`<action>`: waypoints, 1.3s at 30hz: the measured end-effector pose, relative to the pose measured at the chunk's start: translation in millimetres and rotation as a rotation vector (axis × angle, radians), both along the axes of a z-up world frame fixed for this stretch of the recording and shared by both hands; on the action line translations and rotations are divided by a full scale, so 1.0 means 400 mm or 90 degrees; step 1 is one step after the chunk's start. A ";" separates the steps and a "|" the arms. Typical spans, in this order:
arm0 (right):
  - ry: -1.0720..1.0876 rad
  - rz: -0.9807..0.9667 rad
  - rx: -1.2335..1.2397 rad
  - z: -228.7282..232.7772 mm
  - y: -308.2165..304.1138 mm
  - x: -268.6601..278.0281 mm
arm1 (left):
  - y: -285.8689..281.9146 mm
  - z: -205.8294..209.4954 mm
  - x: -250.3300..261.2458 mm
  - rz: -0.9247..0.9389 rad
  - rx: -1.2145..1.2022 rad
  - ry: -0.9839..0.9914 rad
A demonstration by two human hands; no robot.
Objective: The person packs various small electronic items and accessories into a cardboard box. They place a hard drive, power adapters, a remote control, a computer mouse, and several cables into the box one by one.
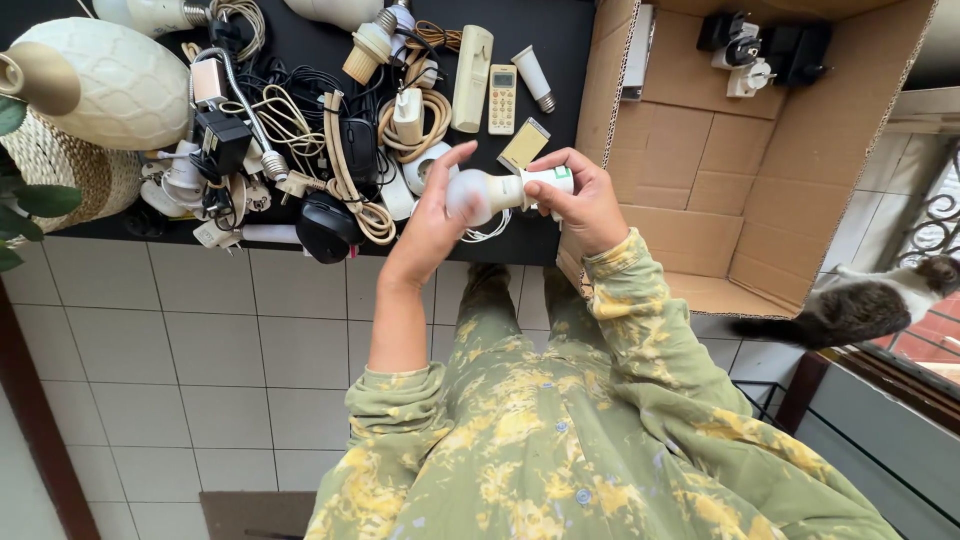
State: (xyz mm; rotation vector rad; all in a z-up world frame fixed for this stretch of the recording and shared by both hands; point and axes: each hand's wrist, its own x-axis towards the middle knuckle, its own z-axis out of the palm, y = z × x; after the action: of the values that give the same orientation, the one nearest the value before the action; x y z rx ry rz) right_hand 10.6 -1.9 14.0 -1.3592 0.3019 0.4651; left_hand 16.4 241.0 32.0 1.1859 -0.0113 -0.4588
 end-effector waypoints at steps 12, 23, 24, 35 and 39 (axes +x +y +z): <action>-0.011 0.077 0.065 0.031 -0.065 0.032 | -0.041 0.026 -0.008 0.044 0.060 -0.052; -0.072 0.191 0.095 0.063 -0.160 0.094 | -0.139 0.017 -0.017 0.094 -0.011 0.198; -0.056 0.186 0.095 0.058 -0.164 0.100 | -0.145 0.030 -0.026 0.097 0.020 0.017; -0.025 0.192 0.117 0.032 -0.086 0.154 | -0.061 0.057 0.006 0.159 0.146 -0.219; -0.065 0.234 0.108 0.038 -0.009 0.167 | 0.010 -0.013 0.027 0.150 0.054 0.172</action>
State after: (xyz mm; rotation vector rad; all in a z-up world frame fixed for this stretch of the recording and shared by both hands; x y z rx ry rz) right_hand 77.4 -5.4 29.4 -1.2699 -0.0737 0.7068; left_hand 27.2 244.9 26.6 1.1830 0.3807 -0.4112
